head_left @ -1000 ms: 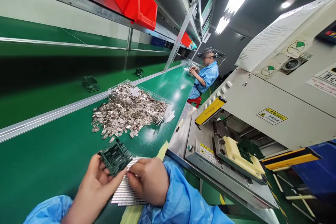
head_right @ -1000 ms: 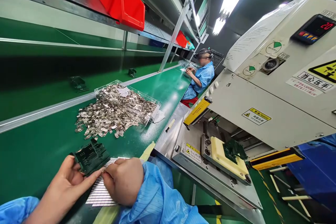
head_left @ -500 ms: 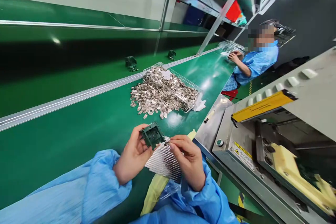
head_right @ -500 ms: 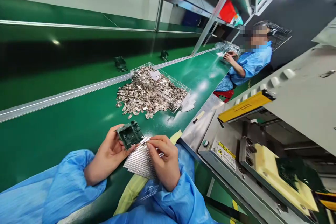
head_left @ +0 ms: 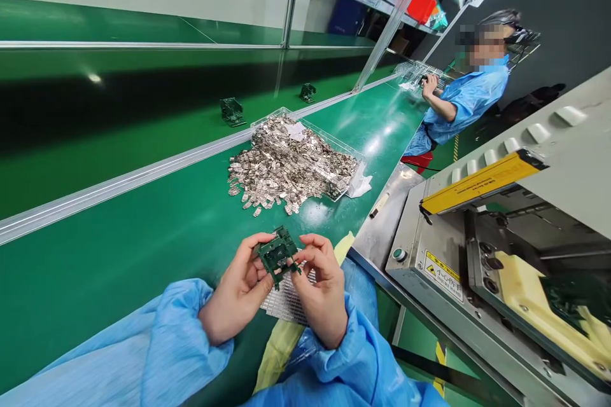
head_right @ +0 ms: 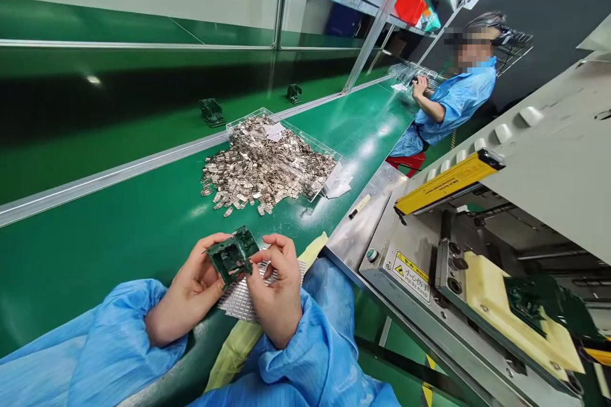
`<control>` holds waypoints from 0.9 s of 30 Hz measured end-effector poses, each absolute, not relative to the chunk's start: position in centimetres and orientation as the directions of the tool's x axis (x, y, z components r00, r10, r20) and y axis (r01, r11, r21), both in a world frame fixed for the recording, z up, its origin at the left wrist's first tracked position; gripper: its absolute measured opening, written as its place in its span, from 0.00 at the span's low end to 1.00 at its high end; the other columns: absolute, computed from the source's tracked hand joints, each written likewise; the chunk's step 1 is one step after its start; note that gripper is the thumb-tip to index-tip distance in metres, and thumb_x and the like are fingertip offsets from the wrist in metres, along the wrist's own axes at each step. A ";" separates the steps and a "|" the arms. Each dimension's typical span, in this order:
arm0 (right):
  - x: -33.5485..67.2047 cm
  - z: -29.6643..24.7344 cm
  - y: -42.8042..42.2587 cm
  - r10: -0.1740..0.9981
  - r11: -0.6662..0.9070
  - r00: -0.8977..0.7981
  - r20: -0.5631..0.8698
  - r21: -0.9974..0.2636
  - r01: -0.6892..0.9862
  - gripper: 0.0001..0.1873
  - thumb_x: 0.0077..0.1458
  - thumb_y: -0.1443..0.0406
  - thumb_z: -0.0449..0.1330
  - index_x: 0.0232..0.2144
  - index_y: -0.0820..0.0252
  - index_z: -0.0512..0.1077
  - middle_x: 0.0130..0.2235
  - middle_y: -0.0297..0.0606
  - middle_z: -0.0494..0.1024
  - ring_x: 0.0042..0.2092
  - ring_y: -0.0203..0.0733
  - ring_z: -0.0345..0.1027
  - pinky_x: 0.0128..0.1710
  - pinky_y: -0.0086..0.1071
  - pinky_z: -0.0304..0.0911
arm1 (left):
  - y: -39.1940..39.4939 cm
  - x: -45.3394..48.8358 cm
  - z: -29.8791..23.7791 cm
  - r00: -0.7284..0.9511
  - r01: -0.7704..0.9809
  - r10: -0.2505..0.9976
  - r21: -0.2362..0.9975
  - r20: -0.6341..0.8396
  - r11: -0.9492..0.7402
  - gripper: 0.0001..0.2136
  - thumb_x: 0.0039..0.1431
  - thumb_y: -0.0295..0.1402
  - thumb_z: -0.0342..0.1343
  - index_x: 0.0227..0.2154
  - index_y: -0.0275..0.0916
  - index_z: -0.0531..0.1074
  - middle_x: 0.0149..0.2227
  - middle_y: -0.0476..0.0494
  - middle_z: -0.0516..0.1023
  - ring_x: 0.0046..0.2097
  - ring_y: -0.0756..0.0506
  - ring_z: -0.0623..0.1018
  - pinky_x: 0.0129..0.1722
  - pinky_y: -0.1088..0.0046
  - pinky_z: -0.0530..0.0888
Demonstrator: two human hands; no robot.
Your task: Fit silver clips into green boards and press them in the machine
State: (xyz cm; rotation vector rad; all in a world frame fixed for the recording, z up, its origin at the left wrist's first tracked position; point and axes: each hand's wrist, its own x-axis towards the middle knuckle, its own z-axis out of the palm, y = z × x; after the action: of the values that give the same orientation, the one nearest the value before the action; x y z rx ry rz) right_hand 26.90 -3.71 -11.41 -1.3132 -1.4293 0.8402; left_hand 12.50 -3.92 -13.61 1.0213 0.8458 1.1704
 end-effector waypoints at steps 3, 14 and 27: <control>26.7 -11.6 -3.7 0.972 0.192 0.066 0.224 -0.929 0.318 0.02 0.50 0.68 0.60 0.28 0.58 0.73 0.44 0.43 0.68 0.39 0.41 0.65 0.29 0.31 0.61 | -4.1 12.5 -13.6 0.213 -0.307 0.977 0.948 -0.011 0.077 0.22 0.56 0.35 0.58 0.51 0.43 0.56 0.48 0.39 0.73 0.49 0.44 0.77 0.48 0.71 0.74; 26.3 -11.9 -4.1 0.969 0.208 0.050 0.241 -0.911 0.357 0.02 0.53 0.67 0.59 0.28 0.58 0.71 0.43 0.42 0.68 0.41 0.42 0.65 0.32 0.31 0.61 | -4.3 12.5 -13.9 0.161 -0.227 0.986 0.972 -0.033 0.069 0.17 0.57 0.35 0.56 0.49 0.42 0.61 0.41 0.44 0.76 0.41 0.47 0.78 0.41 0.74 0.75; 25.7 -12.2 -3.8 0.996 -0.076 0.052 -0.078 -0.996 -0.043 0.07 0.48 0.63 0.61 0.28 0.58 0.66 0.30 0.33 0.70 0.27 0.34 0.64 0.26 0.29 0.65 | -4.0 12.9 -13.1 0.075 -0.182 0.992 0.977 -0.104 0.116 0.16 0.53 0.36 0.58 0.44 0.41 0.65 0.31 0.49 0.73 0.31 0.49 0.73 0.29 0.77 0.73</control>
State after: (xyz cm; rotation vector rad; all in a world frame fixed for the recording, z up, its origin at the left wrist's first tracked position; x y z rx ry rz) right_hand 25.67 -3.81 -12.15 -1.2594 -1.1015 1.2442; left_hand 12.94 -4.05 -13.14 1.0228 1.0752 1.1638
